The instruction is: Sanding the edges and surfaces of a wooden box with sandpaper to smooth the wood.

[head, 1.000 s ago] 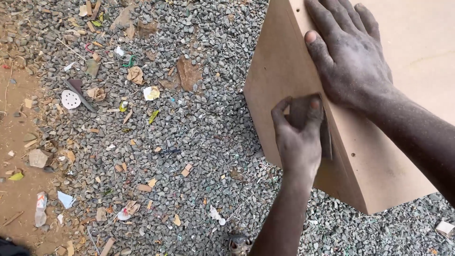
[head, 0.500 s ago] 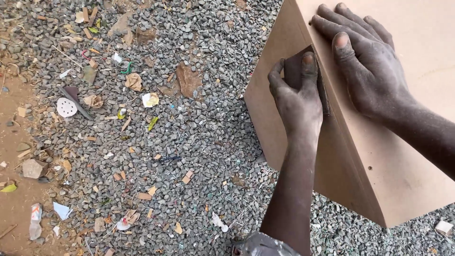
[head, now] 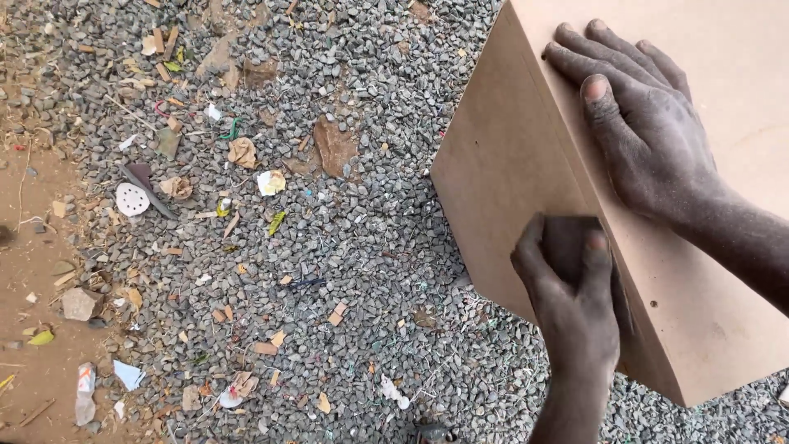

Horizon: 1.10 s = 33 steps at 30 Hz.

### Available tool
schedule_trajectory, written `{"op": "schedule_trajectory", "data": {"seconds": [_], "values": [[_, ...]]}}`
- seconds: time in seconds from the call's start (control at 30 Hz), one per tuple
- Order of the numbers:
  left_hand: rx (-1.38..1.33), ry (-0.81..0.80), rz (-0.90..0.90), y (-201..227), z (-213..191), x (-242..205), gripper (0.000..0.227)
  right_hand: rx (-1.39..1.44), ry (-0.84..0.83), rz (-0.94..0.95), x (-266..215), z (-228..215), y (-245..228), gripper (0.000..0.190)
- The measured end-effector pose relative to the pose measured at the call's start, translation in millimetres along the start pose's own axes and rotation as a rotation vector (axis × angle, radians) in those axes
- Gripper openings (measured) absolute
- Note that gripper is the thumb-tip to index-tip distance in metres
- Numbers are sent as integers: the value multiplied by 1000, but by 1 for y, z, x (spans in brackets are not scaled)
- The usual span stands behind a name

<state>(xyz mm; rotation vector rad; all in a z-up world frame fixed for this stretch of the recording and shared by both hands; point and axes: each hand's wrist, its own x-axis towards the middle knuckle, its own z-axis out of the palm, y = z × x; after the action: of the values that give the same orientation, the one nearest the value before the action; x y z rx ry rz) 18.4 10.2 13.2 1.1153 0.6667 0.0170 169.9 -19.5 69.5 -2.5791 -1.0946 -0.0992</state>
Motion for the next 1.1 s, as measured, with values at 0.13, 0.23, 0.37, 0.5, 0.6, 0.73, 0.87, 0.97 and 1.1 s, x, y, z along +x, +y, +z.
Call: {"op": "schedule_trajectory", "data": {"seconds": [0.13,0.23,0.37,0.5,0.6,0.73,0.87,0.97,1.1], "values": [[-42,37,26,17,-4,63,101,13,-17,23,10,5,3,74],[-76,121,146,46,2,99,100,-13,-45,39,5,-3,1,69],[-165,18,71,12,3,15,98,-7,-7,-17,1,-1,0,69],[-130,76,92,25,7,62,108,-36,-13,-11,8,-3,1,69],[-95,166,305,59,10,115,109,-30,-7,-37,5,-5,3,60],[-87,29,147,17,3,20,98,-60,13,-26,0,1,6,67],[-150,41,47,29,9,63,114,-72,-30,20,7,-2,8,52],[-151,83,122,54,9,99,109,-106,-21,0,6,-2,6,49],[-53,-17,98,6,6,-5,91,-94,-9,-14,-1,-4,6,47]]}}
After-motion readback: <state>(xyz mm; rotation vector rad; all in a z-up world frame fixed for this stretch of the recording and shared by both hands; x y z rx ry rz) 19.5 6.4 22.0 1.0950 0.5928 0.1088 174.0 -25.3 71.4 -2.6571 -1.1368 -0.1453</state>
